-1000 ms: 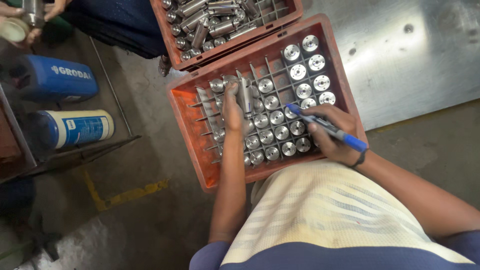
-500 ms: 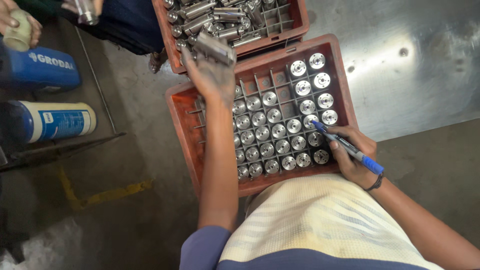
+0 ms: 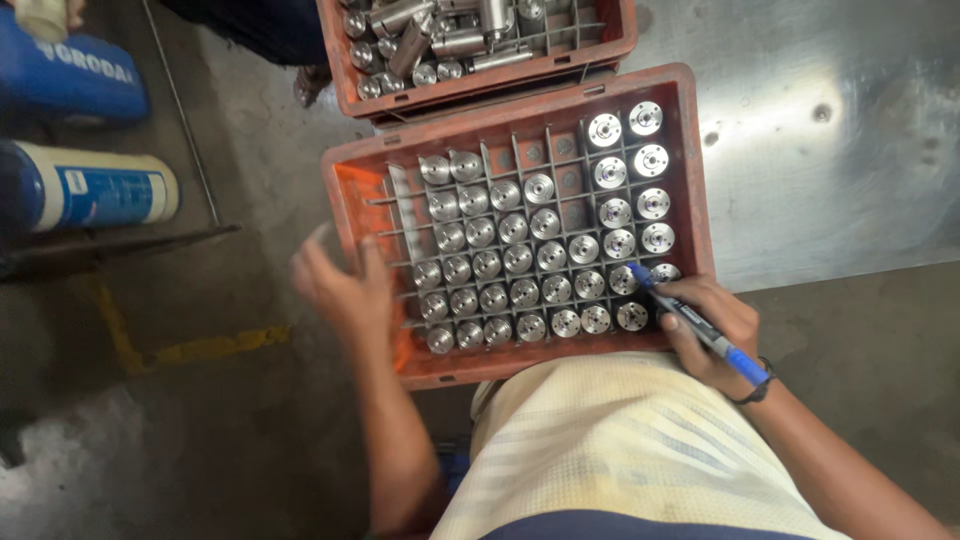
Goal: The person repeatedly picks up small cylindrical metal parts from an orange crate, marks each with a blue marker, and returns them to the crate. The process is continuous and repetitive throughout the clip.
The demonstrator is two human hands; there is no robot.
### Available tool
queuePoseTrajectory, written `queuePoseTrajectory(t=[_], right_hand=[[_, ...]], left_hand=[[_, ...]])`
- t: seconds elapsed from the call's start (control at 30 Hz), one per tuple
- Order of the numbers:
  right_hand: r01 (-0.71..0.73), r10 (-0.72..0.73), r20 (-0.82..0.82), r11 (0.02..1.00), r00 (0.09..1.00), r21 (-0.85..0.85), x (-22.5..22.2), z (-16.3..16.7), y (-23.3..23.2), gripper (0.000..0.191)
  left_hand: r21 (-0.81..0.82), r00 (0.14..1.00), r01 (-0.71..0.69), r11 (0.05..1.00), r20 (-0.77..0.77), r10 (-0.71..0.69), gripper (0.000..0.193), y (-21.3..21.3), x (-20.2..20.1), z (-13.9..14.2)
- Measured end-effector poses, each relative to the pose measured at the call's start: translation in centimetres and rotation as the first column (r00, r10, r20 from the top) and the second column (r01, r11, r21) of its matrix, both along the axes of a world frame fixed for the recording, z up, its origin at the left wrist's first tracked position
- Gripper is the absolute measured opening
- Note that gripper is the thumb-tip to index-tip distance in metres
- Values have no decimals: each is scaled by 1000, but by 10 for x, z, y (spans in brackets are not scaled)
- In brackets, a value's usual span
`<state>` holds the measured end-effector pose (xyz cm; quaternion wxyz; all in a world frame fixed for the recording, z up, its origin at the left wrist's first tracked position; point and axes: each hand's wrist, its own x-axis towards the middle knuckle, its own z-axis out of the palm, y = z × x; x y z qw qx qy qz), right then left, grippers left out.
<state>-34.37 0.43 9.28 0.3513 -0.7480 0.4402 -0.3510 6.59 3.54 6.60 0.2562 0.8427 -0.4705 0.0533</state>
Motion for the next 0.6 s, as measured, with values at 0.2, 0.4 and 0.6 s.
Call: queuePoseTrajectory(t=[0.2, 0.4, 0.6], right_hand=[[17, -31, 120, 992, 992, 122, -16, -7, -5, 28], [-92, 70, 182, 989, 981, 115, -22, -12, -15, 30], [-127, 105, 175, 984, 979, 121, -24, -13, -16, 28]], left_hand=[[307, 929, -78, 949, -324, 182, 48, 29, 12, -13], [217, 988, -99, 971, -96, 122, 43, 24, 8, -17], [201, 987, -116, 973, -87, 135, 44, 25, 1, -16]])
